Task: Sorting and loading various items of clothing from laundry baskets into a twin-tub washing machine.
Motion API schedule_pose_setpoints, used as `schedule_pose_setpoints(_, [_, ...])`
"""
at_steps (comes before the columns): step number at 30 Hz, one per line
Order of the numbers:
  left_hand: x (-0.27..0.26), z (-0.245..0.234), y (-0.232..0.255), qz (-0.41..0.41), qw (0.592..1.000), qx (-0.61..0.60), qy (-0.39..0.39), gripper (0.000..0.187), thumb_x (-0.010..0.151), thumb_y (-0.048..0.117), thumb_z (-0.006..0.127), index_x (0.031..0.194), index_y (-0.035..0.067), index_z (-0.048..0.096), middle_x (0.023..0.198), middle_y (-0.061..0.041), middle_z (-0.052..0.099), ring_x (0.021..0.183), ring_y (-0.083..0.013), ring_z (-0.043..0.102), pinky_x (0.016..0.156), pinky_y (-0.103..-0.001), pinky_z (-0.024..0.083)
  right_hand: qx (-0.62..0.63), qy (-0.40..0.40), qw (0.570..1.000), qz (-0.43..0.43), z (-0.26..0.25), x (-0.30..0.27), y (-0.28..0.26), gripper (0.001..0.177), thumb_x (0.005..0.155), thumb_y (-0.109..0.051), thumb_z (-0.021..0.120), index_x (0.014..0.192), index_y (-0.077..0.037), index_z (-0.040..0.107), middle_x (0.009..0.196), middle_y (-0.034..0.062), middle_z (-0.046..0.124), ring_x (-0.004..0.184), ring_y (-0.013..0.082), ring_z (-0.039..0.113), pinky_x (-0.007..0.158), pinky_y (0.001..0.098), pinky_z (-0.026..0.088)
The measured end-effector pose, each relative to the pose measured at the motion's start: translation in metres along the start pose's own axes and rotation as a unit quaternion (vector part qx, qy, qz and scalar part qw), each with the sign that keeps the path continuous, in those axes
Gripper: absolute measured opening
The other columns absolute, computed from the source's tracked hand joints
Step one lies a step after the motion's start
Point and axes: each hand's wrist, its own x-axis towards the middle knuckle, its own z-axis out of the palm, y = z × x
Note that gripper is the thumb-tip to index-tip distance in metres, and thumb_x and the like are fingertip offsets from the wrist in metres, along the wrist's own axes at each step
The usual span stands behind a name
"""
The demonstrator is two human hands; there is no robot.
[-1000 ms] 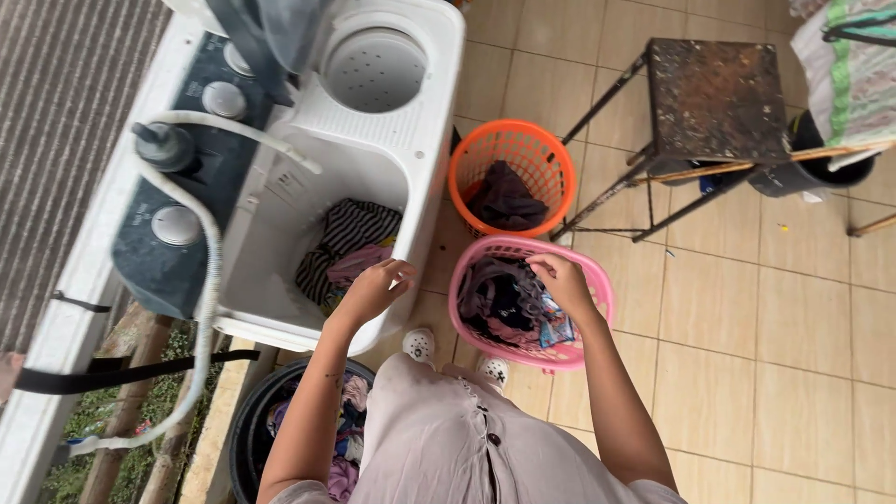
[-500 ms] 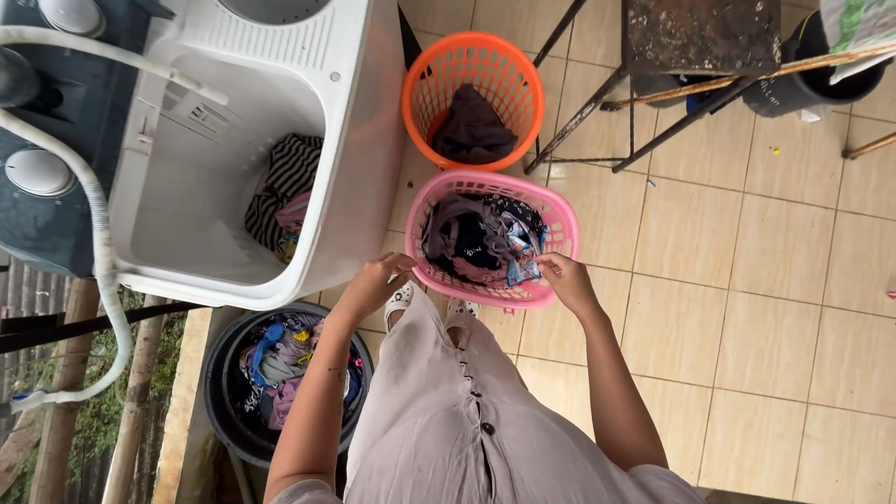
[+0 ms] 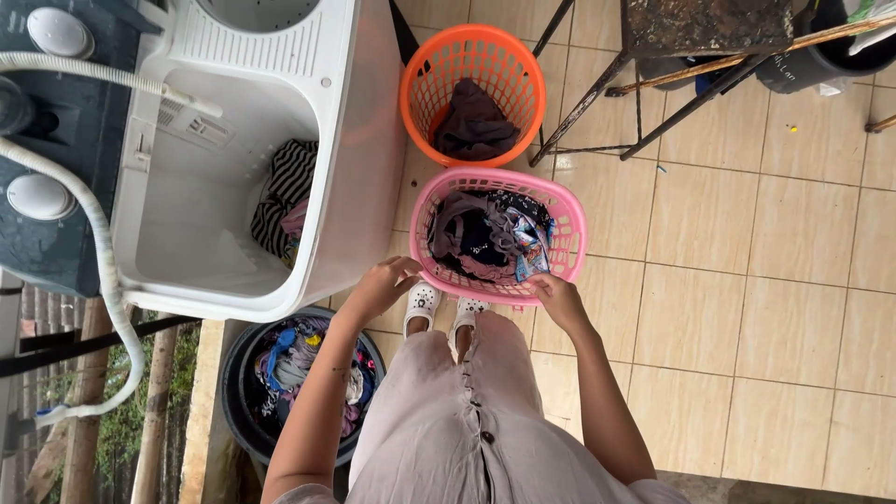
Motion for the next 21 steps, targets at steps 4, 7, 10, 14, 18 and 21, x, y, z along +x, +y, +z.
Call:
schedule_pose_setpoints(4, [0.009,0.005,-0.013,0.014,1.0,-0.003,-0.015,0.021,0.095,0.011,0.065,0.115,0.011,0.07,0.104,-0.016,0.075,0.097,-0.0362,0.074,0.086,-0.049,0.058,0.007,0.007,1.0,0.004,0.001,-0.002,-0.004,0.026,0.094,-0.019,0.069,0.119,-0.018,0.076,0.105,0.0148,0.078,0.099,0.0323,0.074,0.089,0.0426,0.058])
schedule_pose_setpoints(7, [0.02,0.014,-0.027,0.004,0.999,-0.002,-0.042,0.022,0.095,0.013,0.065,0.116,0.013,0.07,0.105,-0.014,0.075,0.099,-0.0351,0.074,0.087,-0.047,0.058,0.019,0.011,1.0,0.01,0.003,-0.001,-0.004,0.025,0.094,-0.017,0.068,0.118,-0.017,0.076,0.103,0.015,0.078,0.097,0.0317,0.075,0.087,0.0416,0.058])
schedule_pose_setpoints(10, [0.038,0.018,-0.03,0.007,0.999,0.0,-0.052,0.02,0.096,0.014,0.066,0.115,0.012,0.071,0.103,-0.014,0.076,0.098,-0.0335,0.075,0.087,-0.045,0.059,0.015,0.005,1.0,0.019,0.008,0.014,0.006,0.026,0.094,-0.018,0.068,0.119,-0.02,0.076,0.105,0.014,0.078,0.099,0.0308,0.075,0.089,0.0409,0.058])
schedule_pose_setpoints(14, [0.054,0.031,-0.035,0.007,0.997,0.008,-0.078,0.021,0.097,0.014,0.064,0.116,0.011,0.07,0.104,-0.016,0.075,0.098,-0.0354,0.074,0.087,-0.047,0.059,0.011,-0.009,1.0,0.027,0.011,0.025,0.007,0.026,0.094,-0.019,0.068,0.119,-0.02,0.076,0.104,0.0131,0.078,0.098,0.0292,0.075,0.087,0.0405,0.058])
schedule_pose_setpoints(18, [0.064,0.021,-0.026,0.004,0.995,0.024,-0.098,0.021,0.097,0.016,0.064,0.116,0.012,0.071,0.104,-0.016,0.075,0.098,-0.0379,0.073,0.087,-0.049,0.058,-0.009,-0.02,0.999,0.028,0.007,0.041,-0.001,0.026,0.093,-0.017,0.066,0.117,-0.021,0.076,0.103,0.0126,0.079,0.098,0.0308,0.075,0.087,0.0419,0.058])
schedule_pose_setpoints(21, [0.079,0.029,-0.036,0.0,0.994,0.015,-0.107,0.021,0.097,0.016,0.063,0.116,0.012,0.071,0.105,-0.016,0.075,0.099,-0.0378,0.073,0.087,-0.049,0.058,-0.009,-0.027,0.999,0.04,0.005,0.051,-0.001,0.026,0.094,-0.022,0.066,0.118,-0.021,0.075,0.105,0.0136,0.078,0.1,0.0315,0.075,0.088,0.0422,0.058])
